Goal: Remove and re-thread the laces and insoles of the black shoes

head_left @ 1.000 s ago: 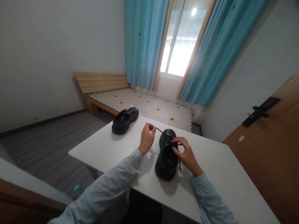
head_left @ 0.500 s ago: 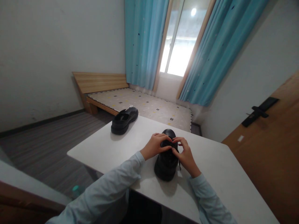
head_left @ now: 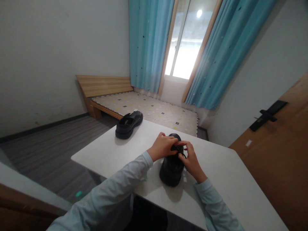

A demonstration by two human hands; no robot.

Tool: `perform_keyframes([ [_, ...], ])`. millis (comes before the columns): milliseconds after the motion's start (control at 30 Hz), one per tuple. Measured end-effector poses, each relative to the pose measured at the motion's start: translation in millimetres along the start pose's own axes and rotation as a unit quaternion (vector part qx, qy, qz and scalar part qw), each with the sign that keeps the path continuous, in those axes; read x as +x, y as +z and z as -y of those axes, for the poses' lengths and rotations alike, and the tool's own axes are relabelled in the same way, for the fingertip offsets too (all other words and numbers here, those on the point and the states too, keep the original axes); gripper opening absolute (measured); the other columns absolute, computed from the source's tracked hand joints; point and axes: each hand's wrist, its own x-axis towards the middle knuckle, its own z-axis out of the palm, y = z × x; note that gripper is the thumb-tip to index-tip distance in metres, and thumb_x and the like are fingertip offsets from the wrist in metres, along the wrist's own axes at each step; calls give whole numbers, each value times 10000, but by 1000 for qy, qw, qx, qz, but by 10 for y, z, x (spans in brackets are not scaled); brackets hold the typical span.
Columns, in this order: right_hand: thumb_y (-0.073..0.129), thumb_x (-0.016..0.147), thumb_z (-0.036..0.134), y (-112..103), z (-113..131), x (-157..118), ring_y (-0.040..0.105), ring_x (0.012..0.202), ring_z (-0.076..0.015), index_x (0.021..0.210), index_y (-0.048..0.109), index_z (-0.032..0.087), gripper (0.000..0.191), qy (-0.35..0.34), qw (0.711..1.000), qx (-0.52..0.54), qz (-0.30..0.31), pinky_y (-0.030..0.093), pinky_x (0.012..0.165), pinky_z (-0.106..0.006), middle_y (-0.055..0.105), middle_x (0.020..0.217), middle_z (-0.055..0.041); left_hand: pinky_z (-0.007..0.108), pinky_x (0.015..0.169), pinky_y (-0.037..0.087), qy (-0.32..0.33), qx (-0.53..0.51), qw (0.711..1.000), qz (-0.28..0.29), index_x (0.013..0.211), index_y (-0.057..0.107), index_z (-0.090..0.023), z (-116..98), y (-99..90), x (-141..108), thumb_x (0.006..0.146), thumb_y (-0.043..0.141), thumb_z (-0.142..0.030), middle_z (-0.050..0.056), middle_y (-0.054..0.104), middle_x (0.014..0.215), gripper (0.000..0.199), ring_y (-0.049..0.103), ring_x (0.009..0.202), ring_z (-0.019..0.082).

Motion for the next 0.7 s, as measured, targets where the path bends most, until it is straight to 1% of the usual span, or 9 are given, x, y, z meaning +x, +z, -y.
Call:
perform_keyframes([
  [67, 492, 694, 129, -3, 0, -6, 486, 984, -248, 1014, 477, 223, 334, -4, 1000, -3, -1, 414, 831, -420, 533, 1022, -71, 373, 795, 325, 42, 34, 998, 15, 845, 578, -202, 2, -46, 74, 695, 648, -341, 21, 659, 844, 216, 607, 750, 197],
  [133, 484, 700, 126, -5, -7, -14, 482, 983, -247, 1031, 468, 221, 345, -6, 1000, -4, -5, 415, 834, -423, 525, 1024, -72, 366, 785, 322, 74, 46, 996, 30, 819, 574, -196, 14, -77, 135, 693, 642, -335, 26, 651, 828, 200, 601, 735, 195],
  [233, 470, 715, 130, -6, -21, -24, 477, 997, -247, 1060, 458, 221, 357, -6, 1000, -2, -1, 421, 837, -424, 516, 1040, -74, 343, 792, 317, 95, 38, 994, 40, 809, 573, -201, 60, -82, 170, 699, 628, -342, 19, 642, 819, 187, 590, 734, 178],
  [333, 452, 728, 133, -3, -25, -25, 475, 1009, -244, 1073, 453, 222, 357, -3, 1000, 3, 8, 429, 839, -422, 510, 1051, -73, 330, 816, 308, 99, 22, 995, 24, 831, 575, -209, 125, -43, 137, 709, 611, -339, 11, 637, 819, 182, 580, 744, 166],
  [500, 449, 738, 133, -2, -11, -13, 461, 1031, -251, 1065, 451, 226, 340, -10, 1000, 0, 11, 430, 849, -432, 497, 1063, -79, 327, 862, 304, 92, -23, 995, -20, 890, 577, -215, 198, 60, 36, 734, 573, -295, 8, 631, 862, 175, 571, 787, 158],
  [600, 467, 732, 131, -4, -2, -6, 459, 1028, -258, 1047, 461, 226, 330, -15, 1000, -8, 9, 427, 850, -443, 497, 1065, -82, 319, 872, 321, 86, -77, 993, -34, 875, 572, -203, 204, 122, -3, 745, 567, -269, 16, 615, 883, 146, 560, 871, 170],
  [700, 480, 727, 124, -6, 8, -3, 456, 1035, -264, 1026, 476, 231, 318, -19, 1000, -13, 6, 432, 845, -448, 497, 1069, -82, 309, 867, 356, 65, -141, 987, -43, 850, 560, -191, 200, 179, -17, 745, 574, -251, 36, 593, 926, 121, 527, 955, 188],
])
